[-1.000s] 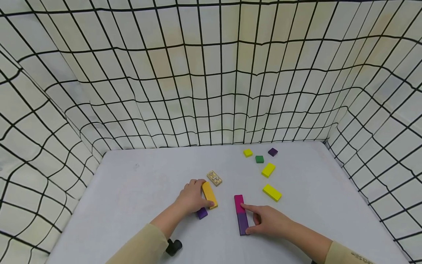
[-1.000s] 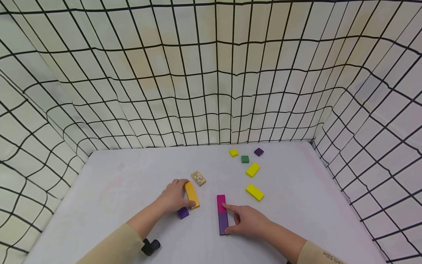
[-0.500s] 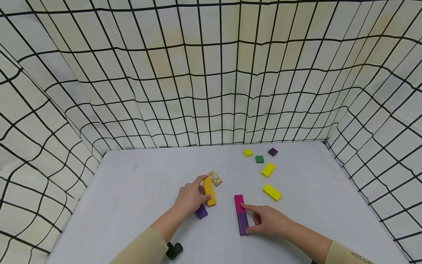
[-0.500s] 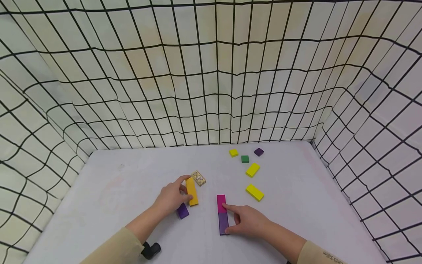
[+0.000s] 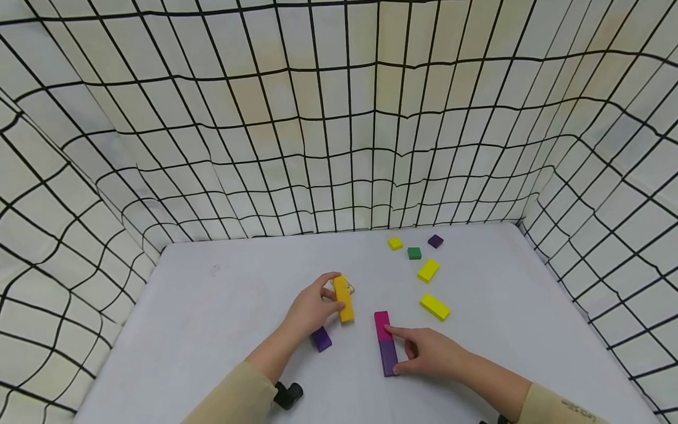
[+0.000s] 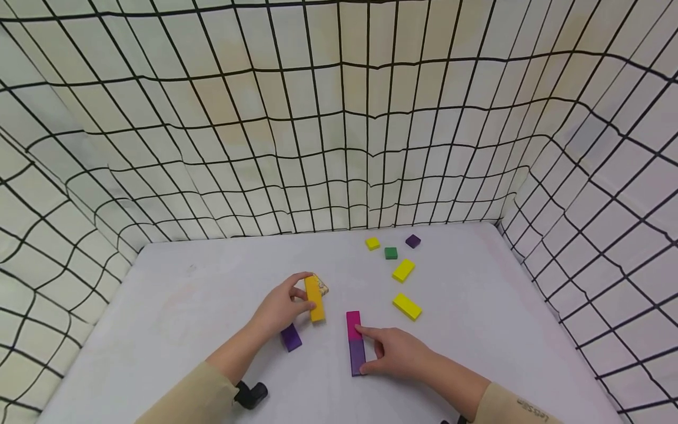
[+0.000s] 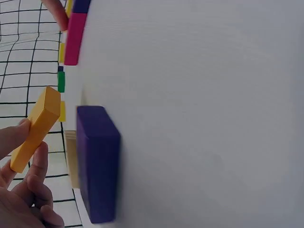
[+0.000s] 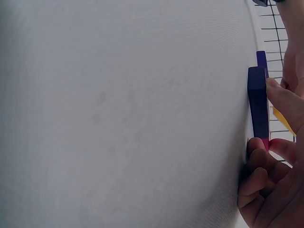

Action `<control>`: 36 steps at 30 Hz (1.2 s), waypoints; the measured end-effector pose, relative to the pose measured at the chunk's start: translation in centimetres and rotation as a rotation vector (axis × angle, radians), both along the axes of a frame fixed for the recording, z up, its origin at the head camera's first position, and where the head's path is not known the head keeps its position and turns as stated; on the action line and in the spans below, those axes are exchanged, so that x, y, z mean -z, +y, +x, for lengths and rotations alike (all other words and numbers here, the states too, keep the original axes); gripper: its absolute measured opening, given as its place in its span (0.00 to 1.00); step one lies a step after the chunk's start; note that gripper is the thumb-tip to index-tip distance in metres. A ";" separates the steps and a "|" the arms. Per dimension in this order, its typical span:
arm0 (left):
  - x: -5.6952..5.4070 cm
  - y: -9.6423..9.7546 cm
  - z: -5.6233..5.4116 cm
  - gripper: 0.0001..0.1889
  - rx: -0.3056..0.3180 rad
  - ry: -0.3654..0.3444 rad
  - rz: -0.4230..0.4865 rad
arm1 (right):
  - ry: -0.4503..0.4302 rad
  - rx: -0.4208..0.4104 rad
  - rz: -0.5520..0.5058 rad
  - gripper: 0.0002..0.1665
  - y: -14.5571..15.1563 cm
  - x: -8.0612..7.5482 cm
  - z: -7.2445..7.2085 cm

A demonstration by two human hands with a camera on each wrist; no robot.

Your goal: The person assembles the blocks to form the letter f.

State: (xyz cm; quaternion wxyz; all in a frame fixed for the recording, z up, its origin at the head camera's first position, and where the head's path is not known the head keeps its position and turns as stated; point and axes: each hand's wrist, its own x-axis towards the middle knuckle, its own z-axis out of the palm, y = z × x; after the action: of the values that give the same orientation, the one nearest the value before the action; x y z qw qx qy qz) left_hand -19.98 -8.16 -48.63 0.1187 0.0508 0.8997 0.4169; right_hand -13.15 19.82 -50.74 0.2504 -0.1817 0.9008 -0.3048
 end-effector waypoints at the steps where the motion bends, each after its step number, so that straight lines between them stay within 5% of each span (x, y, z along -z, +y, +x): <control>1: -0.1 0.3 -0.2 0.35 0.004 0.006 0.011 | -0.001 0.001 0.005 0.47 0.0 0.0 0.0; 9: -0.7 3.2 -1.8 0.35 0.033 0.002 0.059 | 0.007 -0.004 0.005 0.47 0.0 -0.2 -0.1; 18: -0.1 5.6 -3.1 0.35 0.039 -0.003 -0.013 | 0.006 -0.008 -0.009 0.47 0.0 0.2 -0.1; 28: 0.3 7.1 -3.5 0.34 0.037 0.020 -0.074 | 0.018 -0.011 -0.006 0.47 0.0 -0.2 -0.1; 36: 0.5 7.6 -3.5 0.35 0.123 -0.001 -0.155 | 0.033 -0.017 -0.016 0.47 -0.1 -0.3 0.1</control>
State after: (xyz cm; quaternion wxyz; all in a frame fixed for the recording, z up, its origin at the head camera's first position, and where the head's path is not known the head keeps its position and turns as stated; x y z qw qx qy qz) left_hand -23.53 -0.59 -49.18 0.1481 0.0964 0.9244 0.3379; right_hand -13.00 19.75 -50.42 0.2365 -0.1963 0.9007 -0.3070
